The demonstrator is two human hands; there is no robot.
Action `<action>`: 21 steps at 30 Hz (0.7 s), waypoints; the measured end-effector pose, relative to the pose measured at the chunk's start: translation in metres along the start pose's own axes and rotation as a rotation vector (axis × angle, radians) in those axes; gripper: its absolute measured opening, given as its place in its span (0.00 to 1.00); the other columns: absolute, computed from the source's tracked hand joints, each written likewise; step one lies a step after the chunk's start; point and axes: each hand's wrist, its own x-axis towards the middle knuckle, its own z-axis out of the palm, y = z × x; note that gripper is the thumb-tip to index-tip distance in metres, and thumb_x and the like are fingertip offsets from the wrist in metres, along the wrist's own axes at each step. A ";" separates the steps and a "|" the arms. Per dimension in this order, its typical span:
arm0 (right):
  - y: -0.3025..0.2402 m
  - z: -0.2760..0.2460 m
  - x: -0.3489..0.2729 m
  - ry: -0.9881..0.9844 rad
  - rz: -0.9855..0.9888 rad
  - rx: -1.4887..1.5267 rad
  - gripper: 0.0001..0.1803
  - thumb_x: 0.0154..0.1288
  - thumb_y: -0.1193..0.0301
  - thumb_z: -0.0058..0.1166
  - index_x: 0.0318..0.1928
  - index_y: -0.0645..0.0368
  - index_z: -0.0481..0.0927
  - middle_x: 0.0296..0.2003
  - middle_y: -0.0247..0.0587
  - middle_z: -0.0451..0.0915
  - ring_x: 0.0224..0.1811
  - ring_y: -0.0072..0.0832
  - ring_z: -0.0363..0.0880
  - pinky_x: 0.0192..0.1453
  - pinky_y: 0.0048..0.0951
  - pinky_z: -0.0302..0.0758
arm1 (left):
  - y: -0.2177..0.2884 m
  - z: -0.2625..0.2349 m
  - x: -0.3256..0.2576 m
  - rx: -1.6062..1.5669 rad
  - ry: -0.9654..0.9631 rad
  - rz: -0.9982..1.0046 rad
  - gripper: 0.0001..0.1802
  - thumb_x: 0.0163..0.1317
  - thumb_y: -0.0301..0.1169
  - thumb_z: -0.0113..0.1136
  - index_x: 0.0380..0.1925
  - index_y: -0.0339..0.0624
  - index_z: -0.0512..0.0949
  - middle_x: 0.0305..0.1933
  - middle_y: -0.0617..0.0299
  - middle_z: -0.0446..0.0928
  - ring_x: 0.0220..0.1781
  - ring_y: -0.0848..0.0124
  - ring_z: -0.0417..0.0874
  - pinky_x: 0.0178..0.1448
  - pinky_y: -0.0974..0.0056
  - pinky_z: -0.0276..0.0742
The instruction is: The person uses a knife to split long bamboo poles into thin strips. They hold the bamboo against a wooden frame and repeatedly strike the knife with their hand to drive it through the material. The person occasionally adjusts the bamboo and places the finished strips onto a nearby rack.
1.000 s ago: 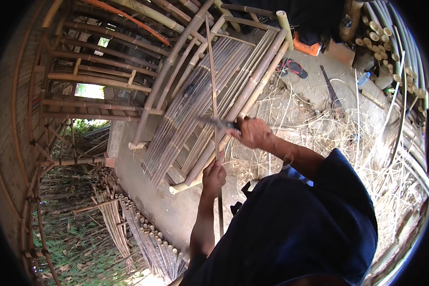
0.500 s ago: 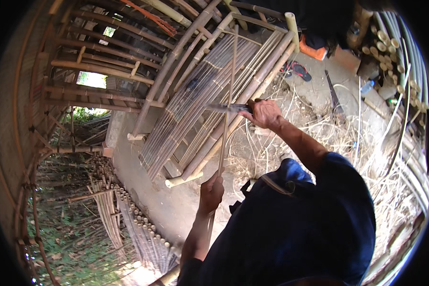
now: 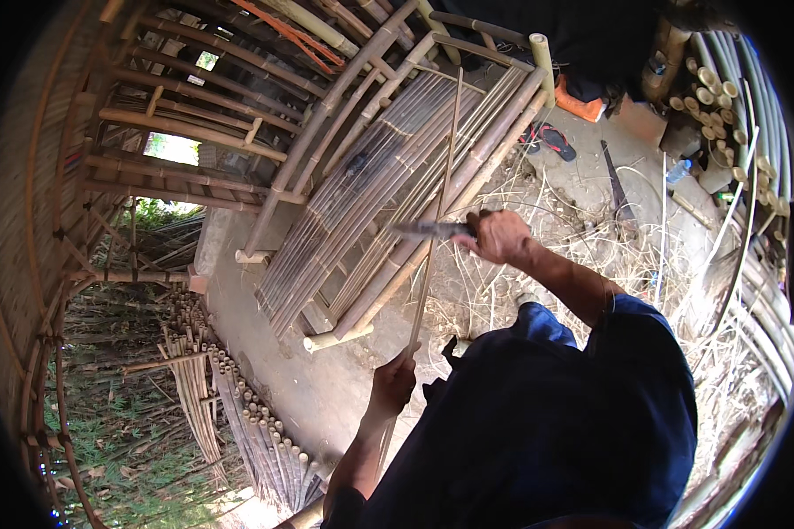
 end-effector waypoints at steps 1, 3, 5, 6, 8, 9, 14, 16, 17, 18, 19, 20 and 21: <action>0.010 -0.003 0.009 -0.096 0.144 0.096 0.45 0.69 0.30 0.19 0.51 0.51 0.81 0.21 0.38 0.76 0.20 0.26 0.76 0.24 0.37 0.75 | -0.004 -0.003 -0.003 0.016 0.001 -0.052 0.27 0.75 0.41 0.52 0.67 0.38 0.68 0.16 0.79 0.58 0.14 0.88 0.56 0.17 0.76 0.52; 0.039 -0.026 0.025 -0.221 0.323 0.210 0.45 0.70 0.31 0.19 0.51 0.48 0.84 0.23 0.46 0.80 0.27 0.38 0.83 0.35 0.46 0.80 | -0.012 -0.006 -0.012 0.014 -0.008 -0.026 0.27 0.74 0.41 0.53 0.66 0.37 0.68 0.16 0.80 0.57 0.13 0.88 0.56 0.17 0.77 0.51; 0.066 -0.008 0.035 0.096 0.248 0.202 0.45 0.70 0.31 0.19 0.46 0.51 0.86 0.24 0.51 0.82 0.27 0.41 0.84 0.29 0.44 0.80 | -0.024 -0.012 -0.023 0.189 0.000 0.036 0.24 0.73 0.35 0.51 0.66 0.37 0.69 0.18 0.80 0.57 0.15 0.88 0.57 0.18 0.77 0.52; 0.078 -0.012 0.043 0.099 0.334 0.202 0.46 0.71 0.32 0.20 0.44 0.54 0.86 0.24 0.52 0.83 0.27 0.42 0.85 0.29 0.44 0.80 | -0.042 -0.020 -0.033 0.366 0.005 0.100 0.23 0.73 0.30 0.49 0.66 0.38 0.70 0.19 0.80 0.57 0.17 0.88 0.57 0.20 0.78 0.54; 0.114 -0.027 0.057 0.120 0.459 0.212 0.47 0.70 0.31 0.24 0.39 0.61 0.84 0.25 0.56 0.82 0.32 0.45 0.86 0.37 0.46 0.82 | -0.028 -0.017 -0.055 -0.066 0.048 -0.133 0.22 0.71 0.25 0.50 0.64 0.38 0.71 0.21 0.78 0.61 0.19 0.85 0.61 0.22 0.77 0.58; 0.131 -0.035 0.057 0.264 0.437 0.245 0.49 0.68 0.29 0.24 0.33 0.64 0.83 0.27 0.58 0.82 0.36 0.46 0.86 0.41 0.47 0.83 | -0.029 -0.023 -0.068 0.090 0.047 -0.056 0.22 0.70 0.25 0.52 0.64 0.38 0.72 0.22 0.77 0.63 0.19 0.85 0.62 0.22 0.76 0.58; 0.208 -0.081 0.063 0.416 0.592 0.227 0.52 0.67 0.29 0.27 0.38 0.69 0.84 0.36 0.68 0.83 0.47 0.56 0.83 0.52 0.48 0.80 | -0.016 -0.029 -0.117 -0.186 -0.007 -0.125 0.20 0.70 0.30 0.56 0.60 0.35 0.76 0.21 0.74 0.67 0.20 0.86 0.63 0.23 0.75 0.56; 0.265 -0.087 0.062 0.495 0.812 0.183 0.52 0.65 0.27 0.29 0.39 0.68 0.84 0.38 0.70 0.82 0.50 0.56 0.82 0.55 0.48 0.78 | -0.012 -0.029 -0.144 0.215 0.055 -0.102 0.21 0.71 0.34 0.56 0.58 0.33 0.77 0.19 0.74 0.66 0.20 0.86 0.63 0.23 0.75 0.56; 0.270 -0.105 0.061 0.547 0.855 0.167 0.51 0.64 0.27 0.31 0.39 0.67 0.85 0.40 0.72 0.81 0.52 0.57 0.81 0.57 0.48 0.77 | -0.020 -0.028 -0.159 0.160 0.080 -0.100 0.22 0.72 0.38 0.56 0.58 0.33 0.77 0.18 0.73 0.66 0.19 0.85 0.63 0.23 0.74 0.56; 0.272 -0.117 0.055 0.545 0.878 0.323 0.49 0.64 0.27 0.32 0.39 0.65 0.86 0.42 0.74 0.80 0.52 0.56 0.81 0.54 0.49 0.78 | -0.025 -0.025 -0.170 0.105 0.105 -0.097 0.24 0.72 0.42 0.57 0.57 0.33 0.78 0.17 0.73 0.66 0.18 0.85 0.62 0.24 0.74 0.57; 0.296 -0.106 0.051 0.580 0.776 0.124 0.43 0.68 0.34 0.35 0.46 0.63 0.84 0.37 0.72 0.80 0.44 0.55 0.83 0.46 0.48 0.80 | -0.010 -0.018 -0.159 0.153 0.151 -0.223 0.25 0.72 0.43 0.57 0.57 0.33 0.78 0.16 0.73 0.66 0.18 0.83 0.64 0.24 0.73 0.61; 0.300 -0.091 0.051 0.607 0.615 -0.085 0.36 0.71 0.41 0.37 0.53 0.62 0.80 0.33 0.68 0.80 0.36 0.53 0.82 0.38 0.47 0.80 | -0.002 -0.008 -0.136 0.245 0.172 -0.224 0.27 0.71 0.44 0.57 0.59 0.31 0.76 0.15 0.72 0.66 0.18 0.81 0.67 0.25 0.72 0.66; 0.304 -0.072 0.051 0.640 0.467 -0.304 0.31 0.73 0.48 0.39 0.59 0.62 0.76 0.28 0.64 0.79 0.29 0.50 0.81 0.30 0.46 0.80 | -0.013 -0.009 -0.110 0.267 0.084 -0.090 0.26 0.72 0.43 0.55 0.61 0.33 0.74 0.16 0.68 0.70 0.18 0.79 0.71 0.27 0.70 0.71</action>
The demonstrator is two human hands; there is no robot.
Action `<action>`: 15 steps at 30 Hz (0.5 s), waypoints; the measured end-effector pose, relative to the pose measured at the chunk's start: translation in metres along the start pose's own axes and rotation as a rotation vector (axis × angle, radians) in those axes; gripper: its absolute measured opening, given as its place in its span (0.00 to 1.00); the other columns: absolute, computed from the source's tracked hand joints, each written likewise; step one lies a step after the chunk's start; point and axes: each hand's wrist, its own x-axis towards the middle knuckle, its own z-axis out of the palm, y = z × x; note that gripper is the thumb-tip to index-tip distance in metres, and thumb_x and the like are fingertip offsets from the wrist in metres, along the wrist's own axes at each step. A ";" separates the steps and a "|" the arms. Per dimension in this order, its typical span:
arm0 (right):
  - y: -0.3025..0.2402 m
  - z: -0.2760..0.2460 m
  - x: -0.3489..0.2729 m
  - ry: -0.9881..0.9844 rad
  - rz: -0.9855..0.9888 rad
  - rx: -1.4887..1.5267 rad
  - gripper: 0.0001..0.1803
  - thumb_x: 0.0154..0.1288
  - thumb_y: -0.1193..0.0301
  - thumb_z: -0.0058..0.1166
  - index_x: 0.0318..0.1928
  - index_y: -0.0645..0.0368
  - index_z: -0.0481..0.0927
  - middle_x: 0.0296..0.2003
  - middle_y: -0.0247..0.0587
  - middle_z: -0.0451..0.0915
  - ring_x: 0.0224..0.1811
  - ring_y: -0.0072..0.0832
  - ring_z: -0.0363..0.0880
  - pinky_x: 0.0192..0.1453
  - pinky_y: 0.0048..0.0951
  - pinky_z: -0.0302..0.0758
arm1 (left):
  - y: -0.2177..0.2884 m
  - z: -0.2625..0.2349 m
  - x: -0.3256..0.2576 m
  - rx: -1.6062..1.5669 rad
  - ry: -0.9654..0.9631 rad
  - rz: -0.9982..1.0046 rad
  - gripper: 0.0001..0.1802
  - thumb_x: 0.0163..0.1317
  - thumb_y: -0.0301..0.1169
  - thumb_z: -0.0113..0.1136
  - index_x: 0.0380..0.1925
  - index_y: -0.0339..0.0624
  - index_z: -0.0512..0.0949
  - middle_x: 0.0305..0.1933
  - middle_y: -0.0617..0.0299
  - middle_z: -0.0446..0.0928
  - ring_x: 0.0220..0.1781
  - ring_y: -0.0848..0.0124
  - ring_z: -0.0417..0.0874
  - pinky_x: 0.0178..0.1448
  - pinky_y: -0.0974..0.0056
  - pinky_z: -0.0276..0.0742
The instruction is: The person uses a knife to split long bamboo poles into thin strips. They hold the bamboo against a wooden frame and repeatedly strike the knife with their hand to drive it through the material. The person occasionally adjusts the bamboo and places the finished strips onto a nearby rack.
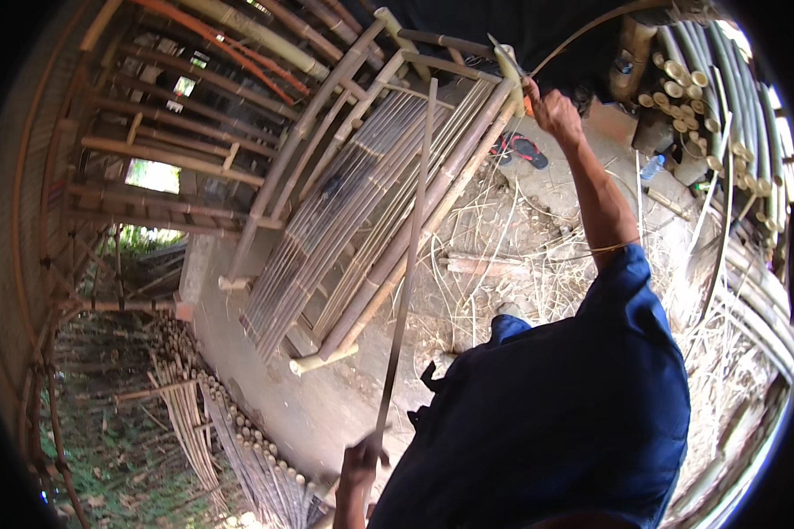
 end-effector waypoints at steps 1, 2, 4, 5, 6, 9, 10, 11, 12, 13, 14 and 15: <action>-0.034 0.005 -0.026 0.129 -0.249 -0.105 0.28 0.75 0.56 0.40 0.67 0.61 0.70 0.24 0.59 0.77 0.20 0.46 0.78 0.22 0.44 0.77 | -0.038 0.000 0.029 0.035 -0.040 0.127 0.24 0.73 0.40 0.51 0.63 0.37 0.72 0.18 0.65 0.74 0.19 0.77 0.75 0.29 0.66 0.74; -0.053 0.008 -0.055 0.220 -0.389 -0.053 0.31 0.73 0.67 0.41 0.73 0.63 0.57 0.22 0.51 0.72 0.15 0.39 0.70 0.17 0.40 0.73 | -0.010 0.012 0.067 0.158 0.004 0.098 0.26 0.74 0.39 0.50 0.67 0.40 0.67 0.18 0.68 0.72 0.18 0.80 0.72 0.25 0.69 0.71; -0.123 -0.012 -0.107 -0.362 -0.166 0.318 0.36 0.75 0.46 0.27 0.56 0.72 0.69 0.28 0.56 0.78 0.22 0.41 0.79 0.23 0.42 0.78 | 0.068 0.038 0.119 0.175 0.093 0.073 0.28 0.72 0.36 0.50 0.70 0.43 0.64 0.19 0.61 0.74 0.19 0.77 0.76 0.24 0.66 0.72; -0.153 -0.022 -0.133 -0.603 0.113 0.578 0.47 0.74 0.36 0.19 0.45 0.73 0.74 0.31 0.58 0.80 0.26 0.41 0.83 0.27 0.43 0.80 | 0.083 0.044 0.144 0.095 0.081 0.174 0.30 0.71 0.38 0.55 0.70 0.43 0.64 0.19 0.64 0.74 0.18 0.78 0.73 0.23 0.69 0.70; -0.188 -0.077 -0.150 -0.863 0.041 0.613 0.45 0.73 0.36 0.22 0.40 0.69 0.77 0.27 0.57 0.80 0.28 0.40 0.84 0.29 0.43 0.81 | 0.098 0.046 0.164 0.074 0.092 0.245 0.32 0.69 0.40 0.59 0.70 0.43 0.64 0.21 0.66 0.74 0.17 0.80 0.71 0.22 0.70 0.68; -0.236 -0.165 -0.200 -0.908 -0.265 0.707 0.41 0.71 0.34 0.28 0.43 0.62 0.78 0.23 0.53 0.81 0.26 0.46 0.83 0.30 0.47 0.79 | 0.138 0.053 0.201 -0.083 0.110 0.312 0.39 0.64 0.44 0.66 0.70 0.43 0.64 0.24 0.70 0.74 0.18 0.82 0.68 0.20 0.73 0.64; -0.246 -0.166 -0.225 -0.740 -0.290 0.884 0.40 0.70 0.35 0.34 0.44 0.62 0.77 0.25 0.54 0.81 0.28 0.51 0.83 0.34 0.48 0.79 | 0.149 0.055 0.212 -0.151 0.113 0.313 0.40 0.63 0.45 0.68 0.70 0.42 0.64 0.25 0.70 0.74 0.18 0.83 0.68 0.19 0.74 0.62; -0.252 -0.174 -0.236 -0.646 -0.331 0.965 0.38 0.70 0.36 0.38 0.44 0.63 0.77 0.25 0.56 0.81 0.29 0.52 0.83 0.36 0.49 0.78 | 0.154 0.058 0.219 -0.223 0.117 0.308 0.42 0.61 0.46 0.70 0.70 0.42 0.63 0.26 0.71 0.74 0.18 0.84 0.67 0.19 0.74 0.61; -0.253 -0.175 -0.234 -0.638 -0.302 0.993 0.36 0.69 0.37 0.40 0.43 0.62 0.77 0.26 0.56 0.81 0.29 0.54 0.82 0.35 0.51 0.77 | 0.157 0.058 0.221 -0.211 0.127 0.297 0.41 0.62 0.46 0.69 0.70 0.42 0.63 0.25 0.71 0.74 0.18 0.84 0.67 0.18 0.75 0.61; -0.252 -0.176 -0.229 -0.630 -0.275 1.022 0.35 0.69 0.38 0.42 0.42 0.60 0.78 0.27 0.57 0.81 0.29 0.56 0.80 0.35 0.52 0.76 | 0.159 0.058 0.221 -0.198 0.139 0.287 0.41 0.62 0.45 0.69 0.70 0.42 0.63 0.25 0.71 0.74 0.18 0.84 0.67 0.18 0.76 0.60; -0.248 -0.174 -0.224 -0.647 -0.290 0.983 0.34 0.68 0.38 0.43 0.42 0.61 0.77 0.27 0.57 0.81 0.29 0.56 0.80 0.35 0.52 0.76 | 0.163 0.060 0.221 -0.204 0.136 0.299 0.40 0.63 0.44 0.69 0.70 0.42 0.64 0.25 0.71 0.74 0.18 0.85 0.66 0.18 0.76 0.59; -0.245 -0.171 -0.219 -0.664 -0.307 0.944 0.34 0.68 0.38 0.43 0.42 0.61 0.77 0.27 0.57 0.81 0.29 0.56 0.80 0.36 0.52 0.76 | 0.169 0.061 0.220 -0.210 0.134 0.310 0.39 0.63 0.43 0.69 0.70 0.42 0.64 0.26 0.71 0.74 0.18 0.85 0.66 0.18 0.76 0.59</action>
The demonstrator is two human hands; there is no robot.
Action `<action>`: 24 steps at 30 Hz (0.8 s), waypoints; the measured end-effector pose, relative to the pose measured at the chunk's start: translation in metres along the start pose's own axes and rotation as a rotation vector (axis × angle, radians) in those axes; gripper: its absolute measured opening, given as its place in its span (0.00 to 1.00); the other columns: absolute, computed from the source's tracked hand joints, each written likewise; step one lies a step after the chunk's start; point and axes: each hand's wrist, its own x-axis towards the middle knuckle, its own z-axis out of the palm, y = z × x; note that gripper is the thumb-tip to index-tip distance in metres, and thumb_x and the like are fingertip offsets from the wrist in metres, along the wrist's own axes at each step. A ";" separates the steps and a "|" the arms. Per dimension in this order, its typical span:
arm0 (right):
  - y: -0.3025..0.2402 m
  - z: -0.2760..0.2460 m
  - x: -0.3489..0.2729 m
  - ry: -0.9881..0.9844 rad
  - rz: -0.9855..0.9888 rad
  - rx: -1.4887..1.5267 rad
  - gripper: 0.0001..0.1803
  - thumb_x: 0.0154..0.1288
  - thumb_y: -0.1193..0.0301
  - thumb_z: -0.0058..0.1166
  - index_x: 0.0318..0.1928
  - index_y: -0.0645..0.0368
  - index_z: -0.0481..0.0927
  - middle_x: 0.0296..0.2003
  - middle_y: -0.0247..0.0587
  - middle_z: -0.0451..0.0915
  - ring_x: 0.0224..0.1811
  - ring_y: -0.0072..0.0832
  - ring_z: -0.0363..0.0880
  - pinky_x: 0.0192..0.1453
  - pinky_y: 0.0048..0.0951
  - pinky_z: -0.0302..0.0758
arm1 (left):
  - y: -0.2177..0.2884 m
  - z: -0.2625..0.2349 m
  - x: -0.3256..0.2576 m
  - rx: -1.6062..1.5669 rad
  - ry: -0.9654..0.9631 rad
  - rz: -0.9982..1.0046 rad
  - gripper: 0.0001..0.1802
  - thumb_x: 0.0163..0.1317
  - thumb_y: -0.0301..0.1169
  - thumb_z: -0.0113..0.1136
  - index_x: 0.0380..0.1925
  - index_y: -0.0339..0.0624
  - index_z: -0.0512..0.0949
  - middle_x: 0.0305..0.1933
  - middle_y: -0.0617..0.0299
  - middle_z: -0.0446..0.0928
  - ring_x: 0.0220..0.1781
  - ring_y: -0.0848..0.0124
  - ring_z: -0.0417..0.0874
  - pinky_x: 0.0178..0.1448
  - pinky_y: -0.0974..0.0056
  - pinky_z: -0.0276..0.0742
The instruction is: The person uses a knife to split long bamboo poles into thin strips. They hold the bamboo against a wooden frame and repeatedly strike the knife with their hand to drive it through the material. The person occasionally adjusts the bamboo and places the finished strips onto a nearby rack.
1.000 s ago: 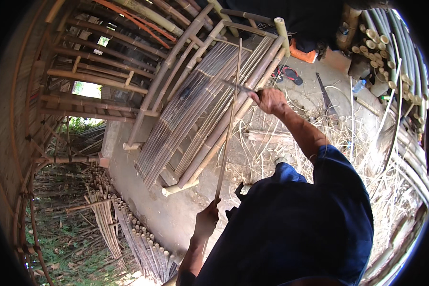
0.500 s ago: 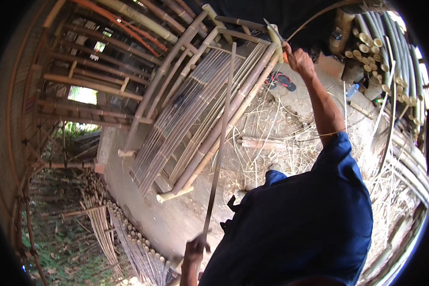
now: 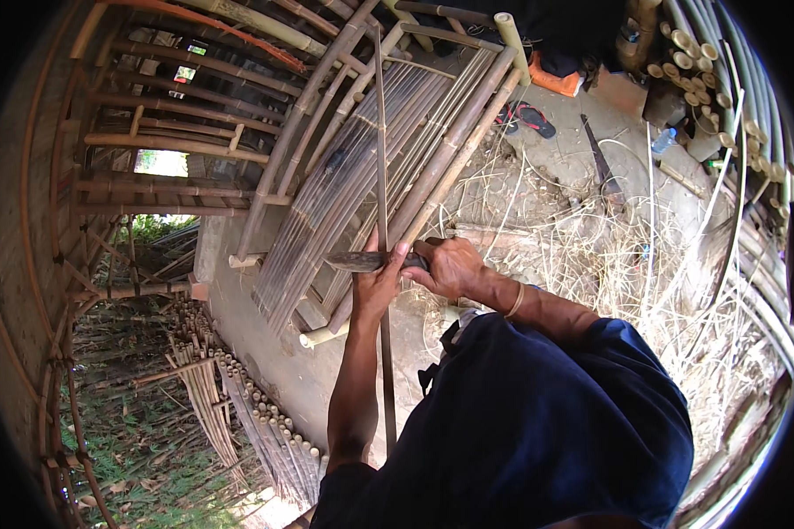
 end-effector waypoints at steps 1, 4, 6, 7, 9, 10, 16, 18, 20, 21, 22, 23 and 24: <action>0.002 -0.003 0.002 -0.025 0.005 -0.036 0.34 0.68 0.38 0.44 0.43 0.61 0.77 0.27 0.57 0.81 0.29 0.56 0.80 0.36 0.52 0.76 | 0.003 0.001 0.000 -0.008 0.000 0.011 0.39 0.63 0.42 0.68 0.70 0.42 0.64 0.26 0.72 0.74 0.17 0.85 0.65 0.17 0.75 0.58; 0.006 -0.002 0.013 0.178 -0.072 -0.086 0.38 0.69 0.36 0.40 0.39 0.63 0.79 0.25 0.59 0.80 0.31 0.54 0.83 0.37 0.50 0.78 | 0.003 -0.011 0.004 -0.007 -0.070 0.011 0.37 0.64 0.39 0.68 0.70 0.40 0.64 0.23 0.74 0.72 0.17 0.87 0.63 0.17 0.75 0.56; 0.024 -0.023 0.032 0.192 0.136 -0.083 0.40 0.70 0.35 0.35 0.40 0.63 0.80 0.26 0.59 0.81 0.32 0.53 0.84 0.39 0.50 0.79 | 0.004 -0.016 -0.010 -0.020 -0.151 0.006 0.37 0.64 0.32 0.66 0.71 0.38 0.62 0.19 0.76 0.67 0.16 0.88 0.61 0.18 0.75 0.54; 0.049 -0.045 0.049 0.199 0.291 -0.045 0.41 0.70 0.34 0.34 0.40 0.62 0.81 0.25 0.59 0.81 0.31 0.53 0.84 0.38 0.51 0.79 | 0.020 -0.010 -0.035 -0.006 -0.170 0.022 0.37 0.64 0.30 0.64 0.71 0.38 0.61 0.18 0.77 0.66 0.16 0.88 0.61 0.18 0.75 0.54; 0.061 -0.059 0.057 0.243 0.375 -0.028 0.42 0.70 0.34 0.32 0.41 0.62 0.82 0.24 0.58 0.81 0.29 0.52 0.84 0.36 0.51 0.80 | 0.025 -0.012 -0.058 0.002 -0.191 0.041 0.37 0.64 0.26 0.61 0.72 0.38 0.60 0.17 0.77 0.65 0.16 0.88 0.61 0.18 0.75 0.53; 0.056 -0.056 0.054 0.272 0.301 -0.050 0.43 0.70 0.33 0.30 0.41 0.62 0.82 0.23 0.58 0.80 0.28 0.51 0.83 0.35 0.51 0.80 | 0.024 -0.016 -0.062 -0.008 -0.186 0.042 0.37 0.64 0.23 0.59 0.73 0.38 0.58 0.17 0.77 0.65 0.15 0.88 0.61 0.18 0.75 0.54; 0.083 -0.062 0.075 0.155 0.358 -0.095 0.45 0.70 0.31 0.23 0.41 0.60 0.81 0.15 0.50 0.76 0.22 0.40 0.83 0.25 0.44 0.78 | 0.016 -0.027 -0.085 -0.063 -0.275 -0.038 0.41 0.61 0.16 0.51 0.75 0.38 0.51 0.16 0.76 0.64 0.14 0.87 0.61 0.18 0.75 0.55; 0.106 -0.067 0.084 0.305 0.266 -0.231 0.46 0.70 0.31 0.19 0.42 0.60 0.80 0.18 0.50 0.77 0.22 0.36 0.82 0.25 0.44 0.78 | 0.014 -0.029 -0.092 0.025 -0.308 -0.023 0.41 0.60 0.14 0.49 0.75 0.35 0.51 0.15 0.75 0.62 0.12 0.86 0.60 0.18 0.74 0.55; 0.052 -0.061 0.063 0.015 0.255 -0.218 0.48 0.69 0.30 0.17 0.41 0.60 0.80 0.19 0.46 0.79 0.22 0.35 0.82 0.25 0.43 0.79 | 0.013 -0.035 -0.106 -0.054 -0.292 -0.063 0.42 0.60 0.14 0.50 0.75 0.36 0.49 0.14 0.75 0.63 0.13 0.85 0.60 0.18 0.73 0.55; 0.059 -0.058 0.073 0.100 0.149 -0.238 0.48 0.68 0.29 0.18 0.43 0.59 0.80 0.20 0.46 0.79 0.22 0.34 0.81 0.26 0.42 0.79 | 0.014 -0.038 -0.099 -0.040 -0.291 -0.036 0.43 0.60 0.15 0.50 0.76 0.36 0.48 0.14 0.75 0.63 0.13 0.85 0.61 0.18 0.73 0.56; 0.072 -0.056 0.070 0.180 0.066 -0.258 0.48 0.68 0.28 0.19 0.45 0.59 0.80 0.20 0.46 0.78 0.22 0.34 0.81 0.27 0.42 0.80 | 0.013 -0.040 -0.098 -0.031 -0.310 -0.022 0.43 0.60 0.16 0.51 0.76 0.36 0.48 0.14 0.74 0.64 0.13 0.85 0.61 0.18 0.73 0.57; 0.084 -0.069 0.080 0.151 0.228 -0.169 0.48 0.68 0.29 0.21 0.45 0.60 0.81 0.21 0.50 0.79 0.24 0.38 0.82 0.31 0.44 0.80 | 0.011 -0.043 -0.101 -0.010 -0.319 -0.017 0.44 0.59 0.16 0.52 0.76 0.36 0.47 0.14 0.74 0.64 0.13 0.84 0.62 0.18 0.73 0.57; 0.097 -0.087 0.091 0.123 0.395 -0.079 0.48 0.68 0.29 0.23 0.44 0.61 0.82 0.23 0.54 0.80 0.26 0.43 0.83 0.35 0.46 0.81 | 0.009 -0.047 -0.108 0.011 -0.336 -0.012 0.44 0.59 0.17 0.53 0.76 0.36 0.47 0.14 0.74 0.64 0.13 0.84 0.62 0.18 0.73 0.58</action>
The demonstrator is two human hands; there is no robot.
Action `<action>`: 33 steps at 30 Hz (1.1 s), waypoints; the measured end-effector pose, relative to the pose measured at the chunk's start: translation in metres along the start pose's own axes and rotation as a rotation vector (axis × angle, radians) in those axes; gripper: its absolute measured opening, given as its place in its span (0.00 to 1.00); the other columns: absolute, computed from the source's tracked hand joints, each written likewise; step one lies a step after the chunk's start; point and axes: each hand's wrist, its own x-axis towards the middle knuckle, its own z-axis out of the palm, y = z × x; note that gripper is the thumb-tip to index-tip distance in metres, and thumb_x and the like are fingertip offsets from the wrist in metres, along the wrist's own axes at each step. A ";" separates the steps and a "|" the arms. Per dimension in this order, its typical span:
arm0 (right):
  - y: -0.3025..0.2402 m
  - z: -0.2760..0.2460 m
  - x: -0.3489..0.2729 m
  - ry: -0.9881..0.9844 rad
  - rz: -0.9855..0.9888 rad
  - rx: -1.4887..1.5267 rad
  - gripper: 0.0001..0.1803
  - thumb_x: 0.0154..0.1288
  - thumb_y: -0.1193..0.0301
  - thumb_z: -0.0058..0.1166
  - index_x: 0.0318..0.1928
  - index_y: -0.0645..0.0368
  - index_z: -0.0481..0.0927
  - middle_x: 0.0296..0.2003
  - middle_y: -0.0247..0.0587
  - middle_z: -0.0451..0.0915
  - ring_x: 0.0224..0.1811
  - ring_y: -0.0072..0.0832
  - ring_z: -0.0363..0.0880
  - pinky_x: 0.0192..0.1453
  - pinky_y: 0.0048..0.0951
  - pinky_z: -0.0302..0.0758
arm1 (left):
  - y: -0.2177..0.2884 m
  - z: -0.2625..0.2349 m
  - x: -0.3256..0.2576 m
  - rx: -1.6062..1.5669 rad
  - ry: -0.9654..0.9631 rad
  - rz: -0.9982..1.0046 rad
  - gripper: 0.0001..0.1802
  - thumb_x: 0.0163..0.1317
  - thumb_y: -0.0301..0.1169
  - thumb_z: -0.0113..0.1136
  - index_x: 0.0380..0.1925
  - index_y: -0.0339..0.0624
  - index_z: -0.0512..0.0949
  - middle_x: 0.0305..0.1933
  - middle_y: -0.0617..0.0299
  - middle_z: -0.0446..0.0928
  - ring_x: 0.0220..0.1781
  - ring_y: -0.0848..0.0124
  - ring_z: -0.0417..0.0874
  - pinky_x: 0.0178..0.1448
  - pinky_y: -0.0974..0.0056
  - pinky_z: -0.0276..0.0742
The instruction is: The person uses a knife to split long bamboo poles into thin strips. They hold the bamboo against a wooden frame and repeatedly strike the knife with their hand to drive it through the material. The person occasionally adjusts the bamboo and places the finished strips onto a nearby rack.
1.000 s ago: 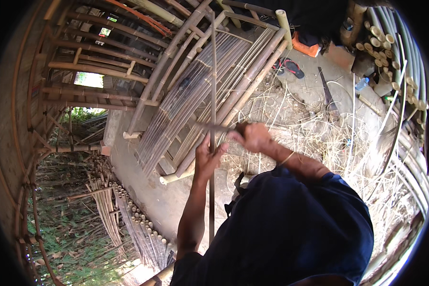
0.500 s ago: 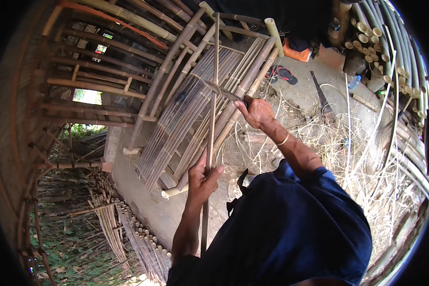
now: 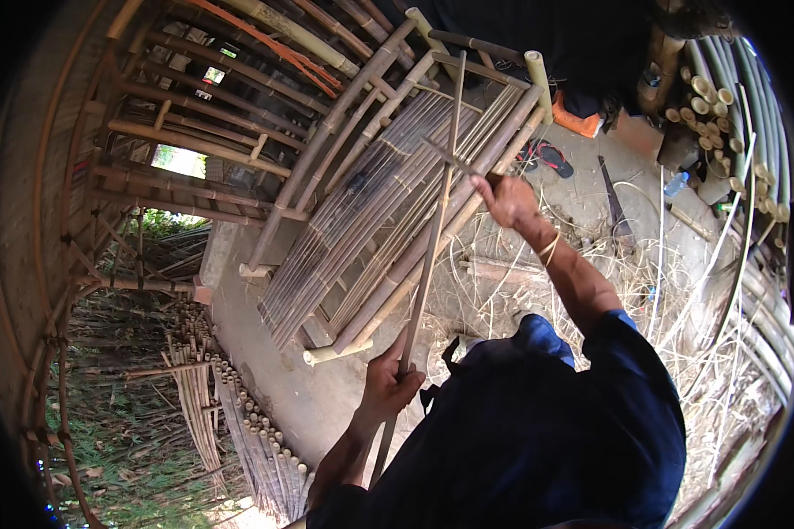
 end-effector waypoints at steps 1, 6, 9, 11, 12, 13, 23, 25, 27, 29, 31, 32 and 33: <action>0.010 -0.006 0.008 0.082 -0.017 0.003 0.48 0.69 0.30 0.25 0.42 0.63 0.83 0.27 0.59 0.81 0.31 0.49 0.84 0.41 0.48 0.80 | -0.004 -0.003 -0.010 0.020 -0.026 -0.004 0.45 0.59 0.17 0.54 0.76 0.36 0.47 0.14 0.74 0.64 0.13 0.84 0.63 0.18 0.73 0.58; 0.045 -0.054 0.061 0.311 0.033 0.034 0.47 0.70 0.32 0.27 0.39 0.66 0.84 0.36 0.69 0.81 0.48 0.60 0.80 0.55 0.50 0.75 | -0.016 -0.012 -0.053 0.373 0.016 -0.100 0.46 0.57 0.16 0.58 0.75 0.38 0.51 0.14 0.74 0.64 0.14 0.83 0.63 0.19 0.74 0.62; 0.057 -0.088 0.082 0.463 0.093 0.034 0.49 0.70 0.31 0.26 0.42 0.69 0.82 0.37 0.70 0.81 0.49 0.62 0.79 0.56 0.52 0.74 | -0.027 -0.020 -0.091 0.437 0.028 -0.143 0.42 0.57 0.21 0.62 0.72 0.35 0.57 0.16 0.74 0.65 0.16 0.81 0.65 0.21 0.71 0.64; 0.075 -0.117 0.101 0.548 0.191 -0.028 0.48 0.72 0.33 0.26 0.54 0.73 0.73 0.35 0.71 0.81 0.43 0.63 0.80 0.50 0.52 0.76 | -0.027 -0.024 -0.128 0.289 0.048 -0.215 0.40 0.58 0.24 0.65 0.71 0.33 0.61 0.17 0.73 0.66 0.17 0.80 0.67 0.22 0.70 0.65; 0.129 -0.135 0.119 0.597 0.161 -0.098 0.49 0.72 0.33 0.26 0.59 0.74 0.69 0.33 0.70 0.81 0.38 0.60 0.81 0.46 0.52 0.77 | -0.030 -0.032 -0.143 0.132 0.049 -0.211 0.39 0.58 0.26 0.67 0.70 0.33 0.63 0.17 0.73 0.66 0.17 0.79 0.67 0.22 0.69 0.65; 0.182 -0.164 0.128 0.662 0.140 -0.186 0.50 0.72 0.34 0.26 0.64 0.75 0.65 0.31 0.68 0.81 0.33 0.57 0.81 0.41 0.51 0.78 | -0.047 -0.046 -0.153 -0.175 0.024 -0.158 0.38 0.59 0.29 0.67 0.69 0.31 0.64 0.17 0.72 0.66 0.17 0.79 0.67 0.22 0.68 0.65; 0.058 0.006 -0.006 0.271 0.242 0.775 0.23 0.63 0.55 0.64 0.28 0.65 0.81 0.18 0.37 0.78 0.14 0.23 0.69 0.19 0.30 0.67 | -0.022 -0.119 -0.001 0.409 1.109 0.493 0.26 0.77 0.41 0.43 0.62 0.29 0.70 0.25 0.62 0.78 0.27 0.78 0.76 0.31 0.70 0.70; 0.011 0.055 -0.048 0.057 0.336 0.911 0.25 0.61 0.54 0.66 0.37 0.69 0.84 0.21 0.41 0.82 0.16 0.23 0.74 0.19 0.29 0.70 | -0.050 -0.131 0.033 0.215 1.040 0.448 0.24 0.77 0.40 0.44 0.61 0.33 0.73 0.40 0.48 0.85 0.43 0.66 0.84 0.47 0.61 0.80; 0.006 0.099 -0.069 -0.103 0.347 1.045 0.28 0.58 0.50 0.68 0.34 0.68 0.81 0.25 0.44 0.83 0.18 0.24 0.76 0.19 0.28 0.72 | -0.042 -0.084 0.071 0.051 0.900 0.366 0.27 0.76 0.46 0.45 0.58 0.32 0.75 0.51 0.45 0.82 0.52 0.59 0.84 0.60 0.52 0.80; -0.026 0.118 -0.081 -0.144 0.386 1.279 0.30 0.57 0.47 0.69 0.34 0.65 0.79 0.29 0.45 0.84 0.19 0.24 0.76 0.20 0.27 0.73 | -0.046 -0.040 0.091 -0.106 0.778 0.352 0.29 0.75 0.49 0.47 0.59 0.33 0.75 0.59 0.50 0.78 0.62 0.58 0.78 0.65 0.51 0.75; -0.048 0.115 -0.081 -0.196 0.442 1.479 0.28 0.57 0.46 0.68 0.36 0.62 0.78 0.30 0.44 0.83 0.19 0.24 0.75 0.21 0.26 0.73 | -0.053 -0.001 0.100 -0.349 0.691 0.359 0.34 0.73 0.53 0.48 0.64 0.34 0.70 0.65 0.51 0.73 0.66 0.57 0.75 0.69 0.50 0.70; -0.058 0.108 -0.077 -0.171 0.409 1.609 0.23 0.61 0.52 0.67 0.35 0.61 0.77 0.28 0.42 0.81 0.19 0.24 0.74 0.22 0.26 0.73 | -0.054 0.016 0.102 -0.480 0.653 0.339 0.35 0.73 0.53 0.47 0.66 0.34 0.66 0.64 0.49 0.73 0.66 0.55 0.76 0.68 0.51 0.71; -0.057 0.106 -0.068 -0.115 0.365 1.661 0.21 0.63 0.55 0.65 0.35 0.61 0.77 0.26 0.42 0.80 0.19 0.25 0.74 0.22 0.26 0.74 | -0.060 0.019 0.098 -0.517 0.528 0.178 0.35 0.73 0.52 0.48 0.68 0.34 0.64 0.66 0.49 0.71 0.67 0.55 0.74 0.69 0.51 0.69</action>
